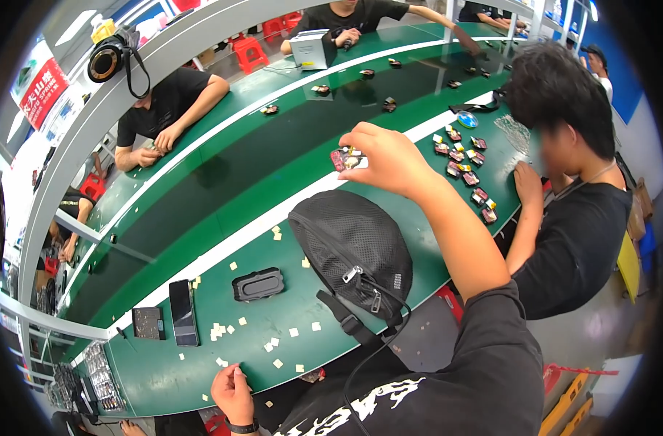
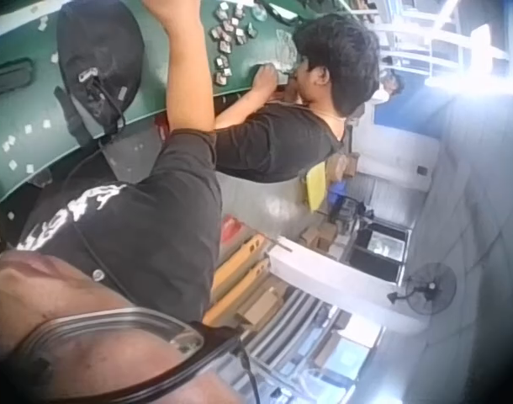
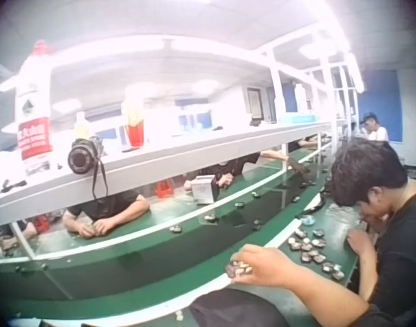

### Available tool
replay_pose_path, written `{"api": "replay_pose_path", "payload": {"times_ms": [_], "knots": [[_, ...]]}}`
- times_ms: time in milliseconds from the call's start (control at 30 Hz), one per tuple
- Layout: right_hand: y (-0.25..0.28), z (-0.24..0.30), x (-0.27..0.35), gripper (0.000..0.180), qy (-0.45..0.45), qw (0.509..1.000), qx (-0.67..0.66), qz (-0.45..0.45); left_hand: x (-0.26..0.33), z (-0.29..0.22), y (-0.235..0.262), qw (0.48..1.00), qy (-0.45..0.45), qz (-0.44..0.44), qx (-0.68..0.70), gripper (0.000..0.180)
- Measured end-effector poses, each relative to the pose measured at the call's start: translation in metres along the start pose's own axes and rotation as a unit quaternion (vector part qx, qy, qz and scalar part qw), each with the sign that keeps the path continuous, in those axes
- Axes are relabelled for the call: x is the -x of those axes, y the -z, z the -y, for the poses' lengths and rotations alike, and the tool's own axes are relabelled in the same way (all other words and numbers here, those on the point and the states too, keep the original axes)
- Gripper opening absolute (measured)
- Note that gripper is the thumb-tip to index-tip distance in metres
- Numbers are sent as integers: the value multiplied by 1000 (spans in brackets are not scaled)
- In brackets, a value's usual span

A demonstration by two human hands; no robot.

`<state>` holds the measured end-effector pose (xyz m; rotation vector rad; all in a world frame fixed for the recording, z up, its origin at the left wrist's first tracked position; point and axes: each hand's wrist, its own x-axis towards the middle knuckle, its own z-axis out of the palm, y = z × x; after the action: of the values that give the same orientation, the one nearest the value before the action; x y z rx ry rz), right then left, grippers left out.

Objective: Manually assembling small electronic components on a production line workbench.

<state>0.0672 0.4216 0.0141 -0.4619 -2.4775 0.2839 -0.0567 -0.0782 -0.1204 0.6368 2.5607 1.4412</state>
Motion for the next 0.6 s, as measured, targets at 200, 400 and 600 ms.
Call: {"api": "replay_pose_path", "payload": {"times_ms": [200, 400, 600], "knots": [[27, 10, 69, 50, -80, 996, 0, -26, 1, -3, -1, 1000, -8, -3, 29, 11], [5, -14, 154, 49, -241, 970, 14, -15, 5, -4, -2, 999, -45, -9, -1, 11], [-2, -49, 168, 51, -327, 943, 64, -15, 4, -15, -1, 996, -76, -5, -40, 11]]}}
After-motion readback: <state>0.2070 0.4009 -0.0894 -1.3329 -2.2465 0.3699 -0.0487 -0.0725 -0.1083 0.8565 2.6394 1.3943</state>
